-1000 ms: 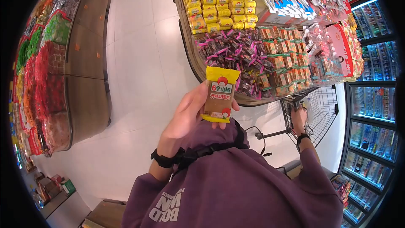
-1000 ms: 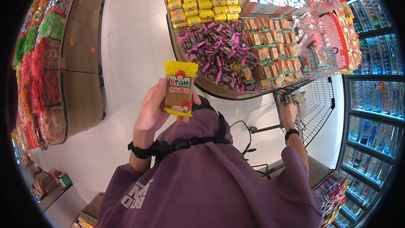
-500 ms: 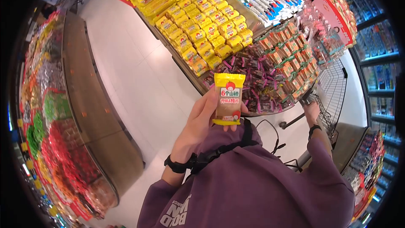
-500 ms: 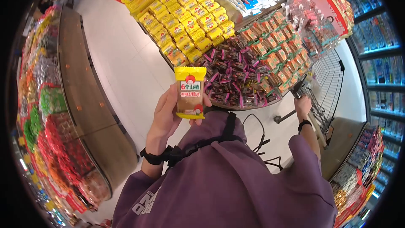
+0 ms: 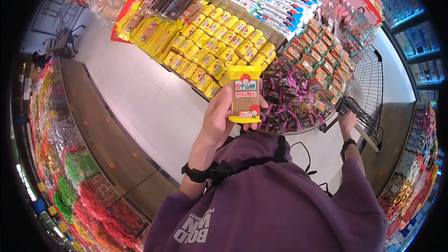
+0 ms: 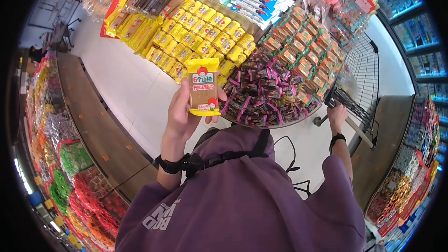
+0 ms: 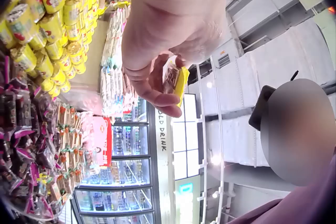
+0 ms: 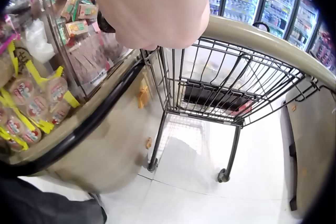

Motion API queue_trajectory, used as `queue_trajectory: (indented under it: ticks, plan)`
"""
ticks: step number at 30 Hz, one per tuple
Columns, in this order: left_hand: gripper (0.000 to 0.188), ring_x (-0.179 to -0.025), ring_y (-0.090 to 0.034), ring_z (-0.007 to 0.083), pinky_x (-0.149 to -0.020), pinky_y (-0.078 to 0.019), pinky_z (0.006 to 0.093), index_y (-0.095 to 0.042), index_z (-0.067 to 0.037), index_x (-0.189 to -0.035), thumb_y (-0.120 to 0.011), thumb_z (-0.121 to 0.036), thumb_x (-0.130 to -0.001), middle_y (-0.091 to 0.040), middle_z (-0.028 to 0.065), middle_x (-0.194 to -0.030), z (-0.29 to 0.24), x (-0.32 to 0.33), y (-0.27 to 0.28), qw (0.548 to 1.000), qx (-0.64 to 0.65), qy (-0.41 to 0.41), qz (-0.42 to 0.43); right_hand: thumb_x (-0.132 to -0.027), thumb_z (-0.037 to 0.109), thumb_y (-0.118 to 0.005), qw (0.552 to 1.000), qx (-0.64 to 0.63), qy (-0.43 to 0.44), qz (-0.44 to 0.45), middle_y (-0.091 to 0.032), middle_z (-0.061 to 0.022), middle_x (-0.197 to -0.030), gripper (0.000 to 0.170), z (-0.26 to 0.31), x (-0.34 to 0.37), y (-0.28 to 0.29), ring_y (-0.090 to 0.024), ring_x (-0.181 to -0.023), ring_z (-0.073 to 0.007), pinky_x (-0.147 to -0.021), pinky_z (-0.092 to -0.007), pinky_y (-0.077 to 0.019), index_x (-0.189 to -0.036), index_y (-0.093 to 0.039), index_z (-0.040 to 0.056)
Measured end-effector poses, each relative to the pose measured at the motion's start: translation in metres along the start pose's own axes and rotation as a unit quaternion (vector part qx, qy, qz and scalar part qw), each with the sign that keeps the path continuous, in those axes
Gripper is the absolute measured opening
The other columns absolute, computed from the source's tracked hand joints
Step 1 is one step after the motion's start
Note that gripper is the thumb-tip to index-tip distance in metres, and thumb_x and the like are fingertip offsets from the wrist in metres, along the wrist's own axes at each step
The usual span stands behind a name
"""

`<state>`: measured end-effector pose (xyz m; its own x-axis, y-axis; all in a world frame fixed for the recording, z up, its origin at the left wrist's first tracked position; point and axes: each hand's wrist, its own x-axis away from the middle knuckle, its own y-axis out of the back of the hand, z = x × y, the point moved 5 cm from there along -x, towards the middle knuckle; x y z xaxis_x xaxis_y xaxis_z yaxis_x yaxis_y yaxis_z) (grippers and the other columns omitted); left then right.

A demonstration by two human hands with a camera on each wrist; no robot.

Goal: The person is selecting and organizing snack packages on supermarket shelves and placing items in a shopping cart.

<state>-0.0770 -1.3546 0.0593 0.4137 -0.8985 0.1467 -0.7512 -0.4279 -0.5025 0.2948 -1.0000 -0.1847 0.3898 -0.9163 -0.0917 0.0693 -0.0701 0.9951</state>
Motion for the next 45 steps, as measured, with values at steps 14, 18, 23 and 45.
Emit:
queue_trajectory:
  ticks: [14, 18, 23, 45]
  plan:
    - [0.059, -0.07, -0.067, 0.0188, -0.058, -0.0517, 0.0277, -0.046, -0.001, -0.141, -0.017, -0.044, -0.112, -0.068, 0.0188, -0.109, -0.018, -0.028, 0.047, 0.993, 0.045, 0.071, 0.085, -0.071, 0.01, -0.068, 0.999, -0.011, -0.041, 0.013, -0.067, -0.0156, -0.074, 0.003, 0.034, 0.119, 0.015, -0.064, -0.075, -0.0377, -0.071, -0.0474, -0.0498, -0.073, -0.069, 0.0081]
    - [0.067, -0.065, -0.065, 0.0184, -0.053, -0.048, 0.0265, -0.044, 0.0, -0.144, -0.017, -0.051, -0.11, -0.068, 0.0171, -0.104, -0.039, -0.029, 0.078, 0.994, -0.009, 0.082, 0.075, -0.071, 0.009, -0.067, 0.999, -0.009, -0.041, 0.032, -0.067, -0.0181, -0.075, 0.003, 0.044, 0.155, 0.01, -0.063, -0.076, -0.0399, -0.071, -0.0496, -0.0488, -0.071, -0.066, 0.006]
    - [0.072, -0.062, -0.063, 0.0173, -0.049, -0.0451, 0.0253, -0.045, 0.0, -0.144, -0.018, -0.057, -0.108, -0.067, 0.016, -0.101, -0.067, -0.025, 0.114, 0.991, -0.04, 0.107, 0.063, -0.071, 0.007, -0.065, 0.997, 0.004, -0.054, 0.058, -0.066, -0.0192, -0.074, 0.002, 0.053, 0.194, 0.009, -0.063, -0.077, -0.0421, -0.072, -0.0513, -0.0486, -0.07, -0.064, 0.0051]
    - [0.061, -0.067, -0.066, 0.0206, -0.055, -0.0492, 0.0274, -0.045, 0.001, -0.14, -0.019, -0.046, -0.112, -0.067, 0.0201, -0.108, -0.117, -0.034, 0.202, 0.985, 0.062, 0.069, 0.143, -0.066, 0.006, -0.065, 0.977, -0.063, -0.094, 0.179, -0.066, -0.0215, -0.069, 0.009, 0.172, 0.3, 0.023, -0.065, -0.068, -0.0417, -0.065, -0.0486, -0.0527, -0.073, -0.072, 0.0047]
